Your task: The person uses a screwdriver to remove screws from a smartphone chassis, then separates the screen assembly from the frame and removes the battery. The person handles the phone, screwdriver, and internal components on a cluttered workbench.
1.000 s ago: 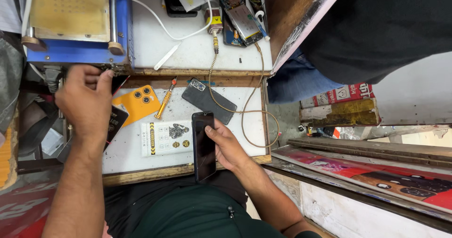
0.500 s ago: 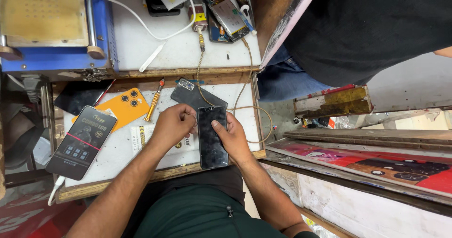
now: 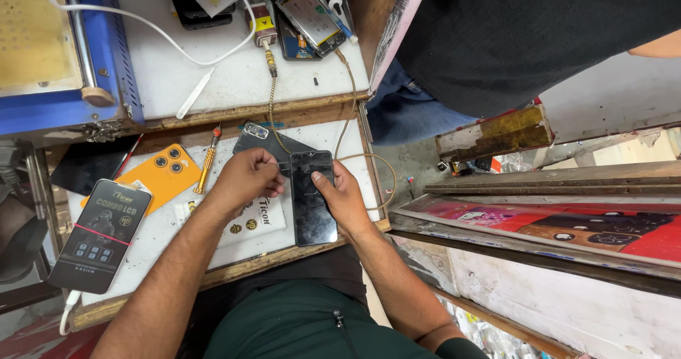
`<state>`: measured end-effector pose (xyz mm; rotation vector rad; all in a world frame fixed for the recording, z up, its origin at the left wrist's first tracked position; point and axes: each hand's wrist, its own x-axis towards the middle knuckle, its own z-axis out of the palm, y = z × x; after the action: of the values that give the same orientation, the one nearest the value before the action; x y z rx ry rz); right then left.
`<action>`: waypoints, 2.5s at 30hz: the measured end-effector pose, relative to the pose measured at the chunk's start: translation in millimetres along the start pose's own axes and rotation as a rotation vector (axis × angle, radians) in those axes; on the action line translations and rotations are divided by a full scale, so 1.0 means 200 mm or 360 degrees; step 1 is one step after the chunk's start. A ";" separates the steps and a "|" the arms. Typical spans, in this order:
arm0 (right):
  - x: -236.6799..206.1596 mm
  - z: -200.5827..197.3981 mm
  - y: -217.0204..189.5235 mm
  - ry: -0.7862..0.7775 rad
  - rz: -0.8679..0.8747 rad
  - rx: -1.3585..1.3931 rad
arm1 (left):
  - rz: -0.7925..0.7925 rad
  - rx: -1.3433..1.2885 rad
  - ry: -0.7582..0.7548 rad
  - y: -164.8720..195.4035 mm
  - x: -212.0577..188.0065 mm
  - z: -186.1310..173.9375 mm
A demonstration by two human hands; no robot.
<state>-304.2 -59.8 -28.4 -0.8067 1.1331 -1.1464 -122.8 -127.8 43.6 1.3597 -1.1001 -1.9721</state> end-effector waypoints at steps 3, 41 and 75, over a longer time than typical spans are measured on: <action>0.01 -0.01 -0.02 -0.0051 0.0015 0.0022 | 0.0201 0.0132 0.0002 0.02 -0.01 0.00; -0.20 0.37 0.09 -0.0825 -0.1210 -0.0694 | 0.0513 -0.1681 -0.0232 -0.53 -0.40 -0.17; 0.15 -0.29 -0.14 0.0078 -0.0869 -0.2243 | 0.0552 -0.1621 0.0004 -0.53 -0.31 -0.21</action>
<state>-367.9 -93.6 -26.4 -2.2657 1.7940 -0.6207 -55.7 -37.0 -19.5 0.5654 -0.1823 -1.8163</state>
